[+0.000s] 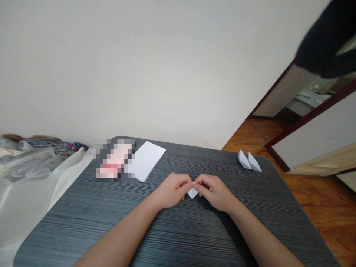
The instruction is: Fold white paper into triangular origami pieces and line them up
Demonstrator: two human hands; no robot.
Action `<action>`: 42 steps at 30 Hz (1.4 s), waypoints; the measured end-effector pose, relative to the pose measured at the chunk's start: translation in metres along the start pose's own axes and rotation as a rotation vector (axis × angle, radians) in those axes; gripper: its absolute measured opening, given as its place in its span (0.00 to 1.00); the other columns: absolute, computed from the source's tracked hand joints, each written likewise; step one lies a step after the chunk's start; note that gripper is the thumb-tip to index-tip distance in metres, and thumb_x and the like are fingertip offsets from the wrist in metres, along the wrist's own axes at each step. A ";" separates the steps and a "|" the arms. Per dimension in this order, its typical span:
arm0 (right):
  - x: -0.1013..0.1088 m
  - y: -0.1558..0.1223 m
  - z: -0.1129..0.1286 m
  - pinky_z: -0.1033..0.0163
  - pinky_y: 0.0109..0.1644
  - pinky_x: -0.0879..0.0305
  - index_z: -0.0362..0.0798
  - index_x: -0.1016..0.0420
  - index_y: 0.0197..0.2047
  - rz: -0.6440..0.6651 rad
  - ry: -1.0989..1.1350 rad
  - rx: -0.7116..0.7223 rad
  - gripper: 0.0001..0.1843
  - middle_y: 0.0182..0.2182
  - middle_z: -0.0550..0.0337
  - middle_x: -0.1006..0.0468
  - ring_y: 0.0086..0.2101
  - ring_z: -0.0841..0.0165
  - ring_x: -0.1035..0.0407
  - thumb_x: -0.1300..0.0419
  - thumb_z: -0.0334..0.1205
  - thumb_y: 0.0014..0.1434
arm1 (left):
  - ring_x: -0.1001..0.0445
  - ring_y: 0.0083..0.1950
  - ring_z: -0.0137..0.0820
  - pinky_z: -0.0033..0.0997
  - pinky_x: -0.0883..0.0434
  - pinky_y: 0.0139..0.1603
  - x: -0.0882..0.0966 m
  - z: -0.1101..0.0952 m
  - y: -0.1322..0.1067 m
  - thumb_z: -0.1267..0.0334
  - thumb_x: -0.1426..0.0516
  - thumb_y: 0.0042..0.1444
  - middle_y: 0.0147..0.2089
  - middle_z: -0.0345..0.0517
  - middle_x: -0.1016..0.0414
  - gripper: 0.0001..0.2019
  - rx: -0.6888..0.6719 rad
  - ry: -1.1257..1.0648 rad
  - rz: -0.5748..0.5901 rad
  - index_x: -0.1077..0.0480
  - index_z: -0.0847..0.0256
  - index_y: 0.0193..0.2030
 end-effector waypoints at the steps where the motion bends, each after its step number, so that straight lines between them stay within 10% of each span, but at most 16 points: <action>1: -0.001 0.000 0.000 0.67 0.31 0.40 0.46 0.30 0.30 0.004 0.001 -0.001 0.09 0.22 0.63 0.28 0.25 0.72 0.34 0.46 0.38 0.61 | 0.34 0.22 0.24 0.21 0.40 0.25 0.000 0.000 0.000 0.56 0.52 0.60 0.19 0.38 0.32 0.17 -0.002 -0.002 0.004 0.31 0.63 0.28; 26: 0.010 -0.005 -0.026 0.66 0.28 0.39 0.46 0.34 0.39 -0.246 0.286 -0.097 0.08 0.23 0.61 0.26 0.24 0.71 0.34 0.48 0.41 0.63 | 0.25 0.33 0.29 0.31 0.25 0.35 0.016 0.021 0.004 0.54 0.49 0.58 0.41 0.48 0.25 0.12 0.033 -0.498 -0.340 0.37 0.62 0.37; 42: 0.013 -0.007 -0.025 0.66 0.25 0.41 0.47 0.35 0.37 -0.289 0.397 -0.077 0.07 0.22 0.61 0.26 0.21 0.73 0.36 0.47 0.41 0.62 | 0.23 0.31 0.31 0.31 0.28 0.36 0.024 0.021 -0.001 0.55 0.50 0.59 0.30 0.45 0.24 0.11 -0.005 -0.498 -0.456 0.39 0.62 0.37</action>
Point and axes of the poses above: each hand's wrist, its own y-axis towards the middle knuckle, its own x-axis out of the back of the hand, z = x × y, the point moved 7 cm from there along y, towards the middle knuckle
